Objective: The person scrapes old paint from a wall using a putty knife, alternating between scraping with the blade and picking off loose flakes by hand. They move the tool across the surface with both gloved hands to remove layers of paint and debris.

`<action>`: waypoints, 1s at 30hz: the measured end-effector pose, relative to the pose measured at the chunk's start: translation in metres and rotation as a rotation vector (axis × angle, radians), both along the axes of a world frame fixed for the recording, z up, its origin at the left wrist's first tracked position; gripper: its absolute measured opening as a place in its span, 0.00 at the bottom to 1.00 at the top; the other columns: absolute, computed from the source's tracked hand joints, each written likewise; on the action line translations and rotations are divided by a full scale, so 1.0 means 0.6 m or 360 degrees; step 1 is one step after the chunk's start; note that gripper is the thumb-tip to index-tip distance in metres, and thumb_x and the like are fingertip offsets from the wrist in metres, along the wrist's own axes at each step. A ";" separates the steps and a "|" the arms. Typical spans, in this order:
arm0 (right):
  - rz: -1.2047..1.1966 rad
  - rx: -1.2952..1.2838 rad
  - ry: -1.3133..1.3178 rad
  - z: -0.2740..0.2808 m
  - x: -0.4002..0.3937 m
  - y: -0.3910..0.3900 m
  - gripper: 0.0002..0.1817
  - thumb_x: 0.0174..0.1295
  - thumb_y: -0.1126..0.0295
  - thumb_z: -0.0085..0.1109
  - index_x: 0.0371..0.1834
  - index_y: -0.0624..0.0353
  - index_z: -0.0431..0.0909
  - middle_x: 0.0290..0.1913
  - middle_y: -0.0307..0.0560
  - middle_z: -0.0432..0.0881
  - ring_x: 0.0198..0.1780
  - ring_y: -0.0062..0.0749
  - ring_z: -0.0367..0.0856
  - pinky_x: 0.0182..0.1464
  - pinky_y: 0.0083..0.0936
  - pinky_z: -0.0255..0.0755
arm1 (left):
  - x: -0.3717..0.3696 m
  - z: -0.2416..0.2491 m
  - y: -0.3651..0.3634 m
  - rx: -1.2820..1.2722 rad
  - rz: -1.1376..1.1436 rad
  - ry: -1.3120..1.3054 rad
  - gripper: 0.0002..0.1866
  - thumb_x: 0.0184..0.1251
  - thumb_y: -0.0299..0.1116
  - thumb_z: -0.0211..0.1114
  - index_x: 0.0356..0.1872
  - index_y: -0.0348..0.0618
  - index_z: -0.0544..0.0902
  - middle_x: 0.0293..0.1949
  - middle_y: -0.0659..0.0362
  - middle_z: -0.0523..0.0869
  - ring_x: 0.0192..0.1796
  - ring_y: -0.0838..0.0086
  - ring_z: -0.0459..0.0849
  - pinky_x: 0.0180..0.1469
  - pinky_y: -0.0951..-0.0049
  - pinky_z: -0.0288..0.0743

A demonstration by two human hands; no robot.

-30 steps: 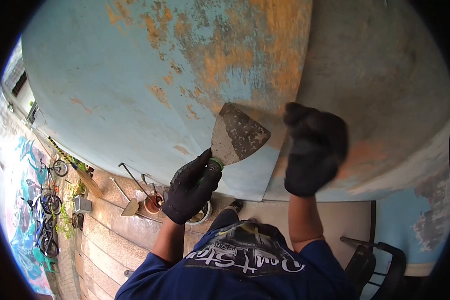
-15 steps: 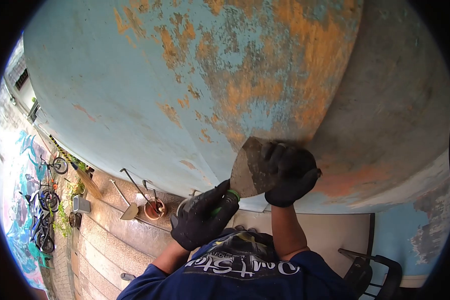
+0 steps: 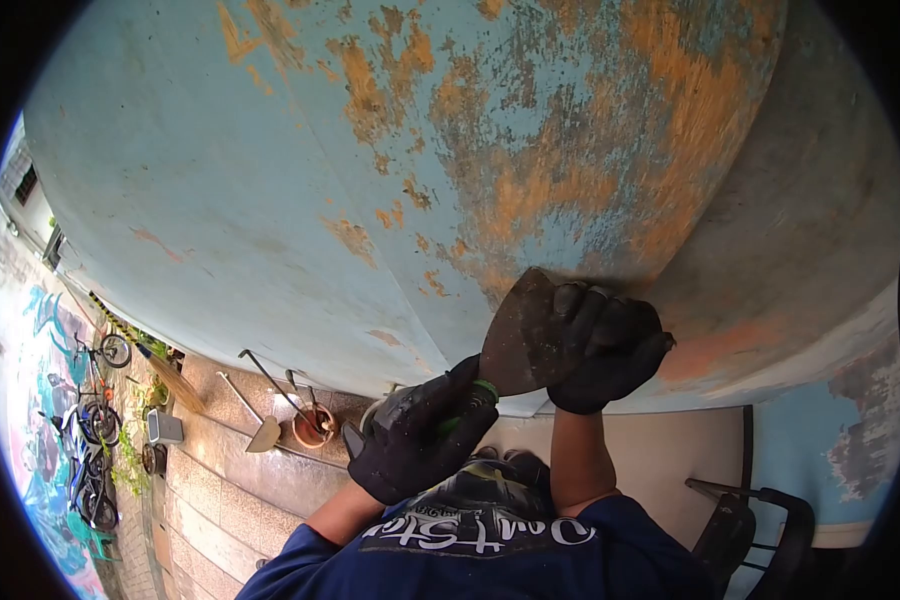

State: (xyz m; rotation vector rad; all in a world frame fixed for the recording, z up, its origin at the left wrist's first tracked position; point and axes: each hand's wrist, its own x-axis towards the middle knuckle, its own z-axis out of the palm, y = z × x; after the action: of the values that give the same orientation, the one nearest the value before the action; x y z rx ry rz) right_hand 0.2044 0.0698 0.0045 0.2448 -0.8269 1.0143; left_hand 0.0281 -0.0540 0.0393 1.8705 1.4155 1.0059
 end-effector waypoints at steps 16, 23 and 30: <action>-0.0105 0.0148 -0.0113 0.009 -0.003 -0.001 0.32 0.77 0.40 0.41 0.28 0.59 0.76 0.15 0.38 0.65 0.18 0.29 0.64 0.34 0.36 0.63 | -0.005 -0.004 0.007 -0.0022 -0.0078 -0.0080 0.27 0.67 0.32 0.72 0.64 0.31 0.78 0.49 0.44 0.89 0.50 0.59 0.90 0.54 0.65 0.81; -0.0088 0.0213 -0.0234 0.006 0.004 0.003 0.32 0.77 0.40 0.41 0.30 0.58 0.75 0.16 0.38 0.65 0.20 0.29 0.65 0.34 0.36 0.63 | -0.007 -0.010 0.009 -0.0022 -0.0083 -0.0040 0.28 0.66 0.32 0.73 0.65 0.30 0.77 0.49 0.45 0.88 0.51 0.61 0.90 0.54 0.65 0.81; -0.0100 0.0142 -0.0089 0.001 0.005 0.003 0.32 0.77 0.40 0.40 0.24 0.56 0.71 0.15 0.39 0.64 0.18 0.29 0.64 0.34 0.35 0.63 | -0.011 -0.019 0.010 -0.0084 -0.0083 -0.0103 0.29 0.67 0.34 0.73 0.65 0.30 0.77 0.52 0.43 0.87 0.55 0.62 0.88 0.57 0.65 0.80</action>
State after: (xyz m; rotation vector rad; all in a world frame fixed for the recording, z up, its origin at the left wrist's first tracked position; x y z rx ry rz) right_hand 0.2072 0.0714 0.0052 0.2660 -0.9268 0.9299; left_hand 0.0215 -0.0481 0.0278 1.8113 1.3365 0.9856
